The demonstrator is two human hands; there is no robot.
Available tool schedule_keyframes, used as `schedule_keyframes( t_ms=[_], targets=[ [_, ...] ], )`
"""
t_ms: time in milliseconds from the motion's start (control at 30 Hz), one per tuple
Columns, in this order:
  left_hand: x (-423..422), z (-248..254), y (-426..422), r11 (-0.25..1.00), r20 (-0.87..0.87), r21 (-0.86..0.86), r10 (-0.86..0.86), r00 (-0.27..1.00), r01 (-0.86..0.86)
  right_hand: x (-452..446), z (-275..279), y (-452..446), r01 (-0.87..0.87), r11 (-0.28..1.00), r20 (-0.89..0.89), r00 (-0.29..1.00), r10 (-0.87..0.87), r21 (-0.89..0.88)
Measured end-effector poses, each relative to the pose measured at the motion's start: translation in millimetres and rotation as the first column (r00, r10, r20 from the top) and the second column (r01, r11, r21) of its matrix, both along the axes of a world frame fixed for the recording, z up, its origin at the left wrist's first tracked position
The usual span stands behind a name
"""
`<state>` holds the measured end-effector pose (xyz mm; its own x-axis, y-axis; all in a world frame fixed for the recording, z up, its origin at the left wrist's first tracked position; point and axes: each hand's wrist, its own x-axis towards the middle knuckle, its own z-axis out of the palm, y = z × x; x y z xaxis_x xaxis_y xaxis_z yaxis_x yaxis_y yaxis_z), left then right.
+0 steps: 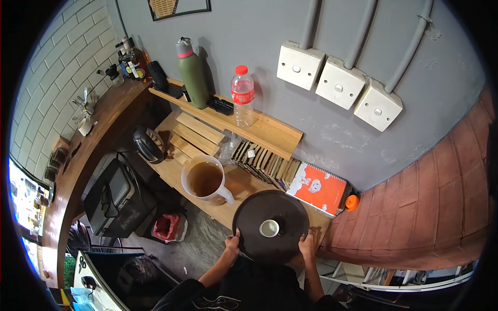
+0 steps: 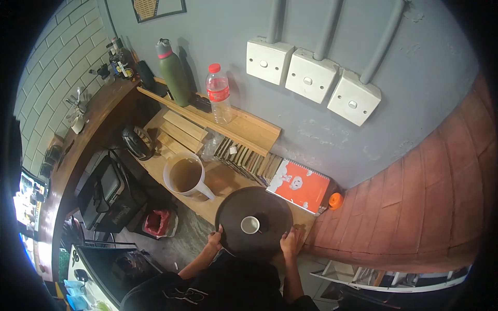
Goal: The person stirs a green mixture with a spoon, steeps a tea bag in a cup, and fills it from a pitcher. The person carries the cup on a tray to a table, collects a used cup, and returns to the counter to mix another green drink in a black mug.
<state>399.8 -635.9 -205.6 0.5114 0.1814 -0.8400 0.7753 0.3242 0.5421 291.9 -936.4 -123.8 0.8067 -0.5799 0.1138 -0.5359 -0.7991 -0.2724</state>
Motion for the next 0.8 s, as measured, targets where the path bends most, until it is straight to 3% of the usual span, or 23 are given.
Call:
schedule_keyframes(
  t_ms=[67, 133, 167, 200, 267, 333, 467, 533, 600, 667, 733, 800],
  targets=[
    [1, 5, -4, 0.998, 0.033, -0.068, -0.002, 0.999, 0.004, 9, 37, 16, 0.011, 0.996, -0.054, 0.999, -0.006, 0.090],
    [1, 3, -9, 0.999, 0.009, -0.004, 0.037, 0.999, -0.037, 14, 27, 20, -0.046, 0.996, -0.003, 0.999, 0.046, 0.077],
    [2, 2, -10, 0.998, 0.027, 0.031, 0.048, 0.999, -0.048, 19, 16, 21, -0.109, 0.883, 0.037, 0.994, 0.103, 0.456],
    [0, 1, -11, 0.996, 0.044, 0.065, 0.060, 0.997, -0.063, 23, 16, 24, -0.161, 0.628, 0.090, 0.986, 0.143, 0.761],
    [-2, -2, -12, 0.995, 0.049, 0.056, 0.083, 0.995, -0.085, 27, 15, 33, -0.289, 0.473, 0.169, 0.945, 0.281, 0.832],
    [0, 6, -15, 0.993, 0.056, 0.049, 0.107, 0.993, -0.110, 30, 1, 44, -0.410, 0.406, 0.274, 0.895, 0.353, 0.817],
    [-5, 12, -6, 0.998, 0.068, 0.010, 0.057, 0.996, -0.058, 36, -10, 47, -0.455, 0.404, 0.268, 0.857, 0.439, 0.793],
    [-9, 20, 1, 0.994, 0.111, 0.007, -0.110, 0.988, 0.110, 40, -2, 45, -0.177, 0.235, 0.089, 0.936, 0.342, 0.956],
    [-22, 35, 4, 0.996, 0.153, -0.055, -0.062, 0.986, 0.071, 44, 2, 43, -0.157, 0.249, 0.047, 0.916, 0.397, 0.956],
    [-32, 60, 9, 0.986, 0.137, -0.028, -0.159, 0.978, 0.165, 50, -2, 38, -0.183, 0.270, 0.029, 0.871, 0.490, 0.945],
    [-45, 60, 18, 0.988, 0.156, -0.042, -0.141, 0.978, 0.149, 52, -5, 40, -0.189, 0.292, 0.016, 0.861, 0.508, 0.938],
    [-59, 60, 31, 0.966, 0.208, -0.058, -0.233, 0.950, 0.250, 52, -7, 42, -0.163, 0.311, 0.004, 0.890, 0.455, 0.937]
  ],
)
